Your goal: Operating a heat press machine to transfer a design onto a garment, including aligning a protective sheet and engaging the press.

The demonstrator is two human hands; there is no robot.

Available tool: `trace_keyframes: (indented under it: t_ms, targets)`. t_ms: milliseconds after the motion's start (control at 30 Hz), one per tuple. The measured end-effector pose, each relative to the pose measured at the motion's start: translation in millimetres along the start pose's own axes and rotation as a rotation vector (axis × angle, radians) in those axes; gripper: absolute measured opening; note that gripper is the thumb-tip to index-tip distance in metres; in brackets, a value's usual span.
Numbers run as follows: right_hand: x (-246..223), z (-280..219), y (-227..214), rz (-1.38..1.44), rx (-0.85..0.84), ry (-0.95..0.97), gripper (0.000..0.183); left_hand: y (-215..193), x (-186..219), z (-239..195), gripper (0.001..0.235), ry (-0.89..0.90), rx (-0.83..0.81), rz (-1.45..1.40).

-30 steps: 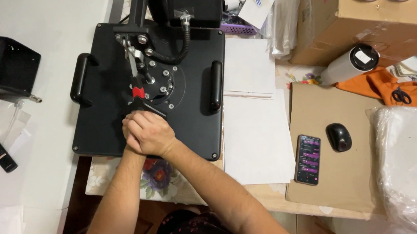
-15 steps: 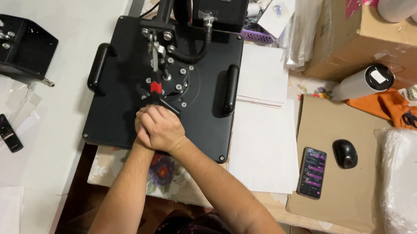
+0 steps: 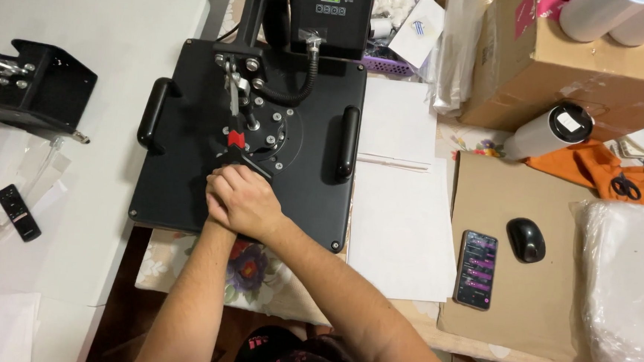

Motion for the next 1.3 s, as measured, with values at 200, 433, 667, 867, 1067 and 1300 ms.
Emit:
trace_keyframes:
  t_ms: [200,433,667,867,1067,1300]
  targets:
    - [4.0,3.9,-7.2,0.062,-0.059,-0.163,0.035,-6.3,2.6,1.3,0.019,-0.021,-0.024,0.120]
    - [5.5,-8.5,14.7,0.058,-0.007,-0.002,0.025,-9.4,16.8,7.0,0.022,-0.030,-0.038,0.308]
    - [0.1,-8.2,14.9,0.015,0.053,0.069,0.023,-14.3,30.0,7.7,0.025,-0.009,-0.095,0.474]
    - [-9.5,-12.3,12.2,0.031,0.052,0.076,0.021,-31.3,69.8,8.5,0.027,0.105,-0.071,0.621]
    - [1.2,-2.1,11.3,0.007,0.089,0.059,0.020,-7.7,48.8,4.9,0.027,0.133,-0.164,0.718]
    - [-1.5,-0.4,8.4,0.032,0.104,0.050,0.019,0.9,24.2,-7.5,0.027,0.143,-0.283,0.845]
Point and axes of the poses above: each hand's wrist, its own z-axis towards the middle knuckle, its own y-axis out of the palm, x = y × z, the point moved 2 cm from there along z, towards the middle knuckle, and after that the axes turned 11 degrees about y, right-handed, at the moved point
